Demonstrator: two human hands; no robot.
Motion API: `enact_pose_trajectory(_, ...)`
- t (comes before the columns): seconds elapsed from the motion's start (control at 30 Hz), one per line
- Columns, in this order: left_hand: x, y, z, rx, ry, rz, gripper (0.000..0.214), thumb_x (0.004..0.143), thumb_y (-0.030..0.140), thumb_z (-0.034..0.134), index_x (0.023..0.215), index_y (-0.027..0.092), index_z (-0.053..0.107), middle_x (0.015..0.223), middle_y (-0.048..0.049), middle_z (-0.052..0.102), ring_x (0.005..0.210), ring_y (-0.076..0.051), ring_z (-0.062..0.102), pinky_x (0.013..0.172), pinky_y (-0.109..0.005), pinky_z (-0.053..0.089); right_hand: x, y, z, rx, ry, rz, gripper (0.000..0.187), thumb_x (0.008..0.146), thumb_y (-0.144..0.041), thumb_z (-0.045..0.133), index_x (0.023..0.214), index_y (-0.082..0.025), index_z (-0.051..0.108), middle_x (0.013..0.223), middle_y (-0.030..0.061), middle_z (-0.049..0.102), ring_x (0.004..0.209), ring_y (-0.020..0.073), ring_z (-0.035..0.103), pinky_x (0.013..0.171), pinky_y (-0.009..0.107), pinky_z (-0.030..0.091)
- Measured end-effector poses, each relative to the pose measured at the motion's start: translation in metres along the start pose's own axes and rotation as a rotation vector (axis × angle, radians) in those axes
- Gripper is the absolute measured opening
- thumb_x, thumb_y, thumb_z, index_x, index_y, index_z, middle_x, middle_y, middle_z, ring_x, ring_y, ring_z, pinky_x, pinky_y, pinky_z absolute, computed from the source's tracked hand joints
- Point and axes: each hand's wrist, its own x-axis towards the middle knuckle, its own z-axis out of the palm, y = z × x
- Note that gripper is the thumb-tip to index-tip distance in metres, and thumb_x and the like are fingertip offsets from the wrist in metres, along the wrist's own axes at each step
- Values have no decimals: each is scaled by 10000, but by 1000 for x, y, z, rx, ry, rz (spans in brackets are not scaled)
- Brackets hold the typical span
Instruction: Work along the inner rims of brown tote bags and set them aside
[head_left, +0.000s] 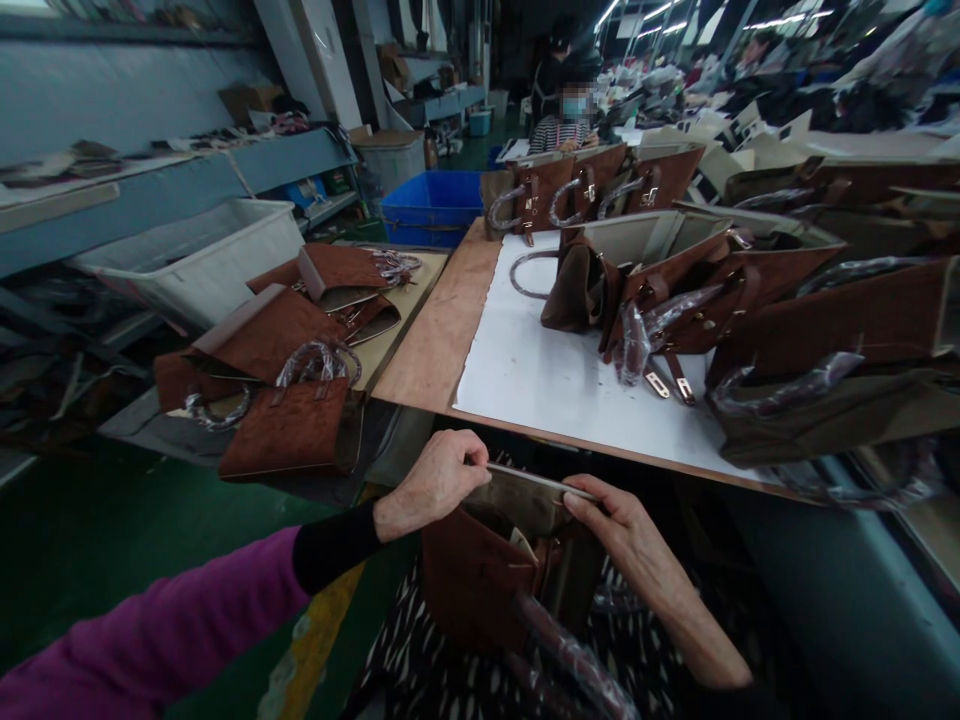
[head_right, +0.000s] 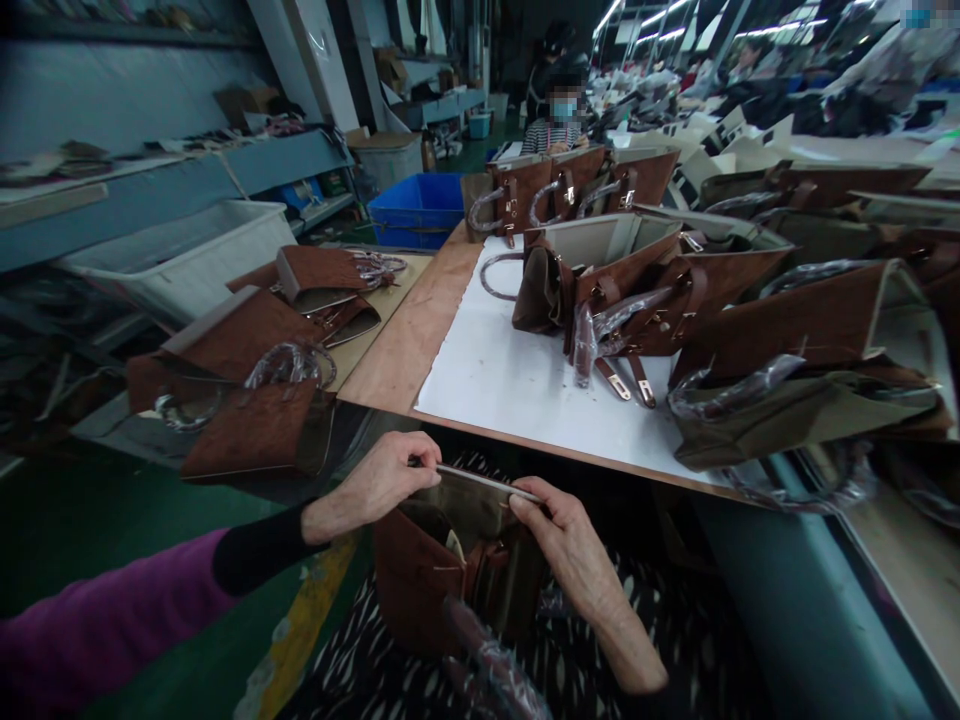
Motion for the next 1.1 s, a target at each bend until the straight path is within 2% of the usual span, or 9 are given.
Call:
enact_pose_trajectory(0.57, 8, 5, 1, 45, 9, -98, 63, 615, 104, 522, 578, 125, 569, 563, 16, 550, 564, -109, 472, 535, -208, 299, -1, -7, 1, -47, 19, 0, 300, 839, -435, 439, 873, -181, 594, 739, -3, 567, 722, 161, 495, 648, 244, 387)
enact_pose_trajectory(1.1, 9, 7, -1, 59, -18, -116, 70, 620, 126, 520, 576, 131, 575, 569, 19, 548, 562, -109, 472, 536, -211, 302, -2, -7, 0, -27, 14, -34, 331, 847, -426, 443, 964, -180, 629, 747, 0, 589, 723, 162, 518, 657, 251, 401)
